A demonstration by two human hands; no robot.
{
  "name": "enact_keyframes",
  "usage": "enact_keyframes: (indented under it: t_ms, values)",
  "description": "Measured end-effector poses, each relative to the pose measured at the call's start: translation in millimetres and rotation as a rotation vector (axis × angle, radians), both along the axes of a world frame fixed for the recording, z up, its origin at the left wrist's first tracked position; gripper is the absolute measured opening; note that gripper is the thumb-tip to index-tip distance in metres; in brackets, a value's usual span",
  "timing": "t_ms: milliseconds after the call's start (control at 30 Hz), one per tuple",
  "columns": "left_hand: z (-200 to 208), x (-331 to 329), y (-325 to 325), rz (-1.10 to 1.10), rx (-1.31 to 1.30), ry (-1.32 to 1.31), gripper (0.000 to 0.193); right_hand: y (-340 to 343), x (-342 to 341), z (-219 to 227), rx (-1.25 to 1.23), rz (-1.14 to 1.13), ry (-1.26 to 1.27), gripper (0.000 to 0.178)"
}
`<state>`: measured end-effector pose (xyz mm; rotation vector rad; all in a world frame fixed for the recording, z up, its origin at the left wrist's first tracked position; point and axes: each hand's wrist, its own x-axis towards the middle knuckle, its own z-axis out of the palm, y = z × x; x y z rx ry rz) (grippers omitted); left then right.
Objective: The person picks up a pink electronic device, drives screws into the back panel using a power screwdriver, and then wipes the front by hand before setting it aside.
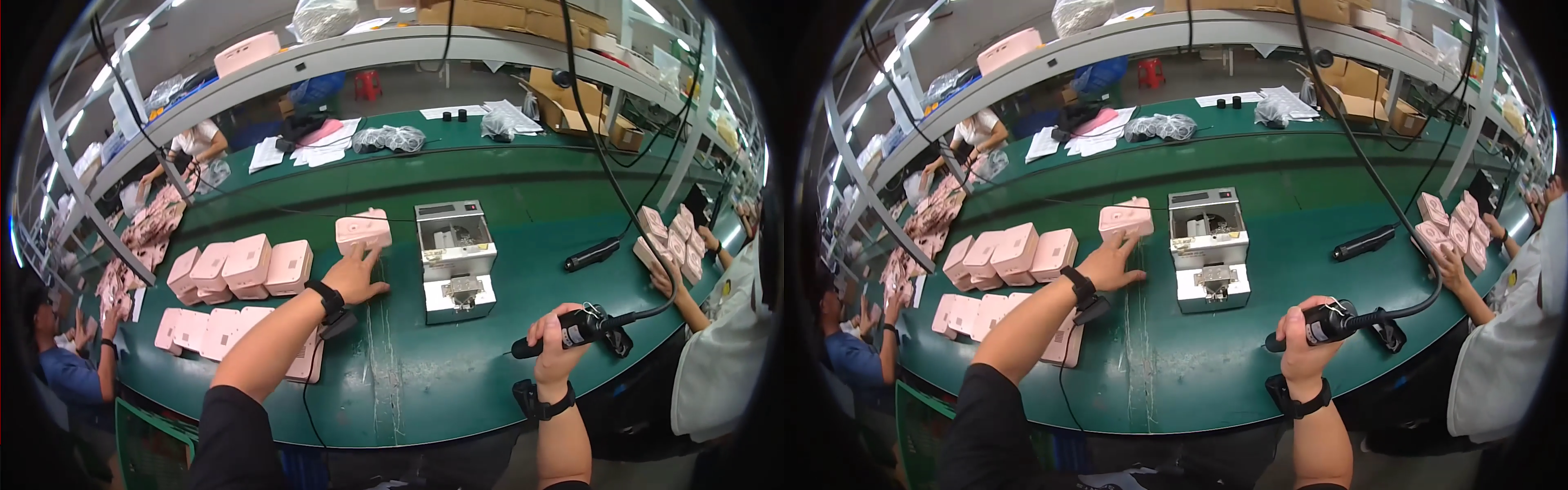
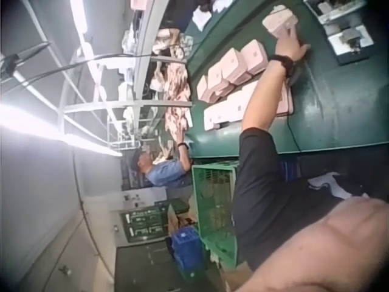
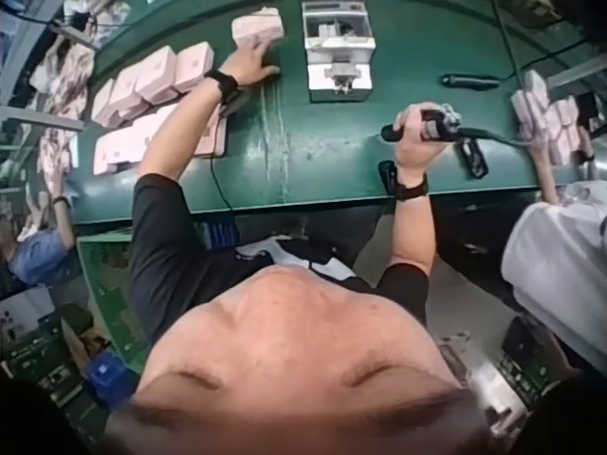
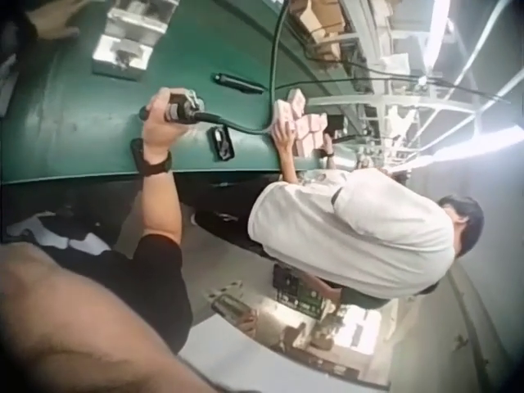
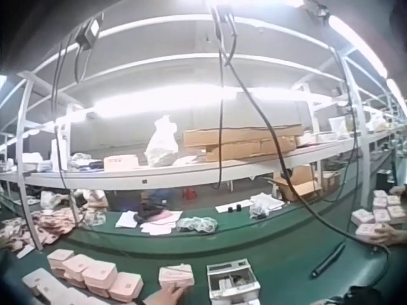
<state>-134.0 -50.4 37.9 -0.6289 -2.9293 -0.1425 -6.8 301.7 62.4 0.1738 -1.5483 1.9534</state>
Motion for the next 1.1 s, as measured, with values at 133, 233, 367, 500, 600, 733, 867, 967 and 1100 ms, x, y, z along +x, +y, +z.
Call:
enact_keyframes:
  t_ms: [133, 233, 367, 500, 600, 733, 867, 967, 1100]
  values:
    - [29, 42, 7, -0.035, 0.046, 0.005, 0.074, 8, 5, -4, -0.011, 0.028, -0.005, 0.013]
    - [57, 93, 9, -0.041, 0.073, -0.113, 0.075, 14, 3, -5, -0.089, 0.003, 0.018, 0.015]
    - [52, 164, -22, 0.155, -0.179, -0.089, 0.082, 16, -1, -5, -0.113, 0.043, 0.032, 0.016]
    - [23, 206, -31, 0.271, -0.223, -0.064, 0.085, 15, 2, -6, -0.142, 0.023, 0.008, 0.017]
    - [30, 216, -30, 0.128, -0.184, -0.095, 0.083, 6, -2, -1, -0.096, 0.061, -0.006, 0.018]
    - [36, 207, -12, -0.226, -0.114, -0.180, 0.082, 2, 1, -10, 0.057, 0.075, 0.005, 0.026]
    - [30, 188, 31, -0.598, -0.055, -0.216, 0.081, -7, 13, -8, 0.229, 0.028, 0.052, 0.025]
    - [19, 175, 57, -0.686, 0.032, -0.174, 0.079, -16, 14, -1, 0.344, 0.032, 0.041, 0.025]
    - [5, 161, 61, -0.656, 0.168, -0.015, 0.083, -19, 14, 9, 0.291, 0.063, -0.060, 0.021]
